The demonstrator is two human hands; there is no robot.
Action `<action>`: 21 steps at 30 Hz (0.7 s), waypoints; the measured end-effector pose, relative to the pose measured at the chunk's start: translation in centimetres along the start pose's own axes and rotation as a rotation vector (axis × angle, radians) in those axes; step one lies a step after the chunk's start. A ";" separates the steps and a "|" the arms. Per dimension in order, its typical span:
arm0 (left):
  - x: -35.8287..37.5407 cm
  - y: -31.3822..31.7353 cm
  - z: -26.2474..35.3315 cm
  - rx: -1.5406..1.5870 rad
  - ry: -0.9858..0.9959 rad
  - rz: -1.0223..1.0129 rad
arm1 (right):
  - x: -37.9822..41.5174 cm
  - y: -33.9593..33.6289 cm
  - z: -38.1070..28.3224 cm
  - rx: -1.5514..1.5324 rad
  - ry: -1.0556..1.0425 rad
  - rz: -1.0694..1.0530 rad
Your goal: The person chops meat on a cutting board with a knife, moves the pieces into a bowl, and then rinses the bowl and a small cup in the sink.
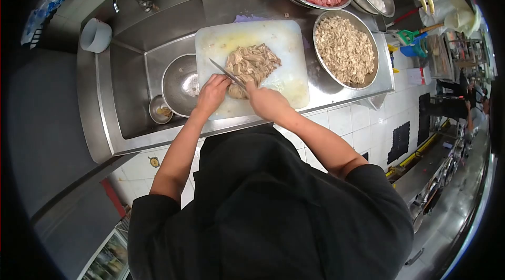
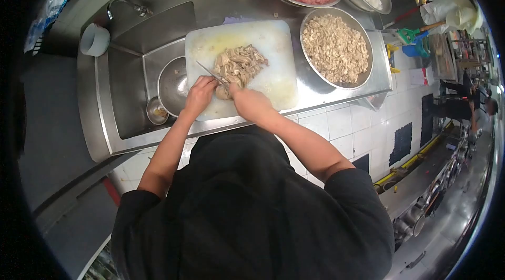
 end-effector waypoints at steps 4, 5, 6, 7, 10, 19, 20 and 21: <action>0.0 -0.2 -0.2 0.023 -0.008 -0.003 | -1.4 2.3 1.1 -0.038 0.025 -0.012; 0.1 -0.3 0.0 0.022 -0.003 -0.002 | -3.0 2.7 1.3 -0.060 -0.026 0.031; 0.4 -0.2 0.1 0.022 0.000 -0.004 | -3.8 2.5 1.1 -0.080 -0.077 0.079; 0.2 -0.1 -0.3 0.034 -0.015 -0.011 | -4.1 2.4 1.2 -0.078 -0.084 0.093; 0.0 -0.2 -1.2 0.079 -0.033 -0.055 | -3.8 1.8 0.6 -0.078 -0.106 0.081; -6.3 -0.2 -1.4 0.101 -0.028 -0.106 | -0.7 -2.3 2.1 -0.060 0.151 0.216; -6.4 0.9 -1.9 0.081 -0.023 -0.186 | -0.9 -2.8 1.8 -0.023 0.167 0.189; -6.5 1.0 -2.0 0.082 -0.022 -0.184 | -1.1 -3.0 1.7 0.012 0.185 0.160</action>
Point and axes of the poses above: each hand's wrist, its own x-axis away from the middle knuckle, its own y-axis out of the palm, z = x × y, the point moved 7 cm from there along -x, towards the middle knuckle, and after that the axes turned 7 degrees about -x, right-handed, at the moved point
